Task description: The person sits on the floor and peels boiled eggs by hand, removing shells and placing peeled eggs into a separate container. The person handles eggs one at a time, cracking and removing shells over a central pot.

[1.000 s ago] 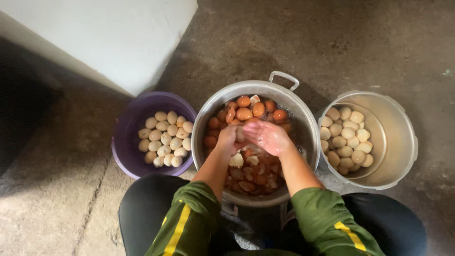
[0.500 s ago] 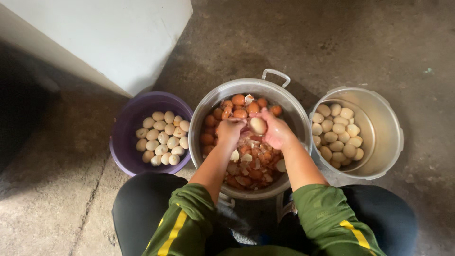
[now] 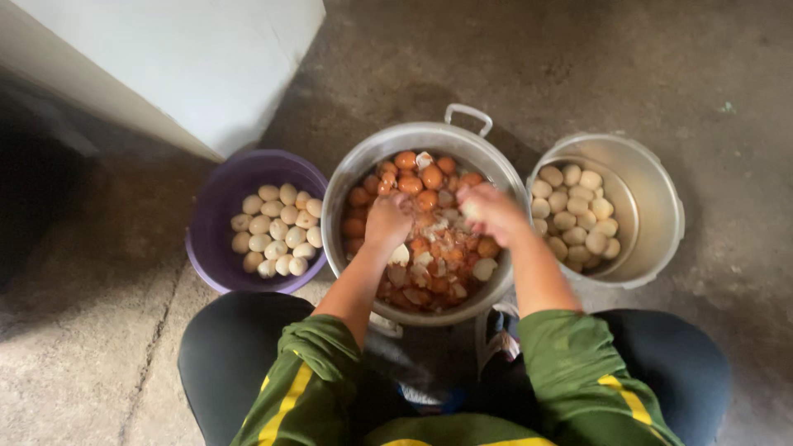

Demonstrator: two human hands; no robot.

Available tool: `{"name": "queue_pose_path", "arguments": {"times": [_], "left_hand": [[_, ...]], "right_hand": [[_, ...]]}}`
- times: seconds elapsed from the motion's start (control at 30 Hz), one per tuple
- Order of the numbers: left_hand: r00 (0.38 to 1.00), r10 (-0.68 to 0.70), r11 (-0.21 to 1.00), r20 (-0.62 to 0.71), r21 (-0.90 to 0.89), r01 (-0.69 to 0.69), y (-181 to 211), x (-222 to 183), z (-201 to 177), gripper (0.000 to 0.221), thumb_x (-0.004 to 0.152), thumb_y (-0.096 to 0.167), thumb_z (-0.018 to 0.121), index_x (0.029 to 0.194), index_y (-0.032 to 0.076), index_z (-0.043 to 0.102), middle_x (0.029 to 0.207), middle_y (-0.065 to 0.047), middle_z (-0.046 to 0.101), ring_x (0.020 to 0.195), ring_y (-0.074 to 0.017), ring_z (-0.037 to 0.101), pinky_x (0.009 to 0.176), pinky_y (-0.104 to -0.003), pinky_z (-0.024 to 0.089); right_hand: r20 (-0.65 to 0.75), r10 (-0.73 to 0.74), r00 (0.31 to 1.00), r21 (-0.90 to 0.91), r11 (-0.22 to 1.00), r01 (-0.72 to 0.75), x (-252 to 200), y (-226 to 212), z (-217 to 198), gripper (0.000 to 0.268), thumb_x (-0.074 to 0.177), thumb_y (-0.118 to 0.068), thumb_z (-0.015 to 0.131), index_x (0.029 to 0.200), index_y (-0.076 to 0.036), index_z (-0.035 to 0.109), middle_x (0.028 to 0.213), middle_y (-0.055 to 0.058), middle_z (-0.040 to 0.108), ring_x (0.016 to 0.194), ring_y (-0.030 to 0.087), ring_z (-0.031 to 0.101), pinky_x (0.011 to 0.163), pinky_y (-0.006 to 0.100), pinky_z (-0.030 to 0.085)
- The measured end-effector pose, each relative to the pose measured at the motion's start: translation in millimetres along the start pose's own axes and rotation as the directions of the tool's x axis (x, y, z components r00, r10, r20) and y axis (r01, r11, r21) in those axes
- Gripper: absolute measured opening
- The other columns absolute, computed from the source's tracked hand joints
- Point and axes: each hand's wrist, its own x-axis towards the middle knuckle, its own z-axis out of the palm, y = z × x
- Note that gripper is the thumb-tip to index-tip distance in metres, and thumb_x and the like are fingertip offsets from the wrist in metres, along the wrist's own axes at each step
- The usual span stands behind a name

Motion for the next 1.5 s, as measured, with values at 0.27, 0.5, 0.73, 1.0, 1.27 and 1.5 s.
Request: {"name": "queue_pose_path", "arguments": {"times": [0.27,0.5,0.73,1.0,1.27,1.5], "left_hand": [[0.684,0.13,0.562,0.718,0.515,-0.647,3,-62,58,0.05,0.098,0.029,0.057,0.147,0.027,0.052,0.153,-0.022,0.041,0.138,-0.0478,0.037,0.106,-0.064,0.036],[0.636,0.144,0.579,0.758,0.456,-0.676,-21,-98,74,0.048,0.097,0.029,0.057,0.146,0.026,0.055,0.155,-0.009,0.042,0.149,-0.0372,0.031,0.113,-0.071,0.025],[0.79,0.028,0.683,0.613,0.565,-0.463,-31,-73,44,0.04,0.101,0.028,0.047,0.139,0.031,0.059,0.144,-0.013,0.051,0.143,-0.0437,0.035,0.11,-0.078,0.021],[0.873,-0.27,0.672,0.406,0.729,-0.131,-38,-46,17,0.047,0.096,0.032,0.05,0.138,0.012,0.059,0.15,-0.018,0.046,0.142,-0.0418,0.038,0.112,-0.068,0.028],[0.901,-0.209,0.89,0.379,0.457,0.014,15,-38,-8,0.041,0.098,0.033,0.053,0.135,0.015,0.06,0.148,-0.019,0.051,0.134,-0.0397,0.052,0.113,-0.051,0.043],[0.95,0.069,0.938,0.306,0.304,-0.166,12,-31,6,0.055,0.089,0.03,0.057,0.14,0.009,0.05,0.15,-0.024,0.041,0.127,-0.0483,0.045,0.1,-0.056,0.041]], "right_hand": [[-0.447,0.128,0.886,0.849,0.374,0.374,-5,10,-99,0.048,0.094,-0.045,0.056,0.121,-0.004,0.057,0.107,0.017,0.07,0.09,0.032,0.073,0.081,0.041,0.066],[-0.232,-0.305,0.924,-0.875,0.48,-0.061,19,79,-5,0.034,0.089,-0.024,0.054,0.117,-0.015,0.071,0.119,0.013,0.072,0.108,0.035,0.068,0.093,0.047,0.055],[-0.253,-0.214,0.943,-0.965,0.128,-0.23,15,125,21,0.043,0.105,-0.033,0.048,0.137,-0.008,0.06,0.142,0.018,0.056,0.133,0.036,0.051,0.107,0.048,0.044],[-0.144,-0.189,0.971,-0.922,0.382,-0.062,-27,57,43,0.047,0.074,-0.029,0.082,0.118,-0.022,0.068,0.127,0.012,0.066,0.127,0.037,0.054,0.107,0.047,0.043],[0.356,-0.104,0.929,-0.823,0.437,0.364,-78,97,71,0.023,0.091,-0.018,0.069,0.111,-0.009,0.072,0.106,0.02,0.077,0.097,0.035,0.072,0.088,0.043,0.056],[0.039,0.368,0.929,0.115,0.922,-0.369,-79,103,73,0.016,0.09,-0.013,0.064,0.104,-0.006,0.066,0.099,0.019,0.068,0.087,0.034,0.066,0.079,0.053,0.057]]}}
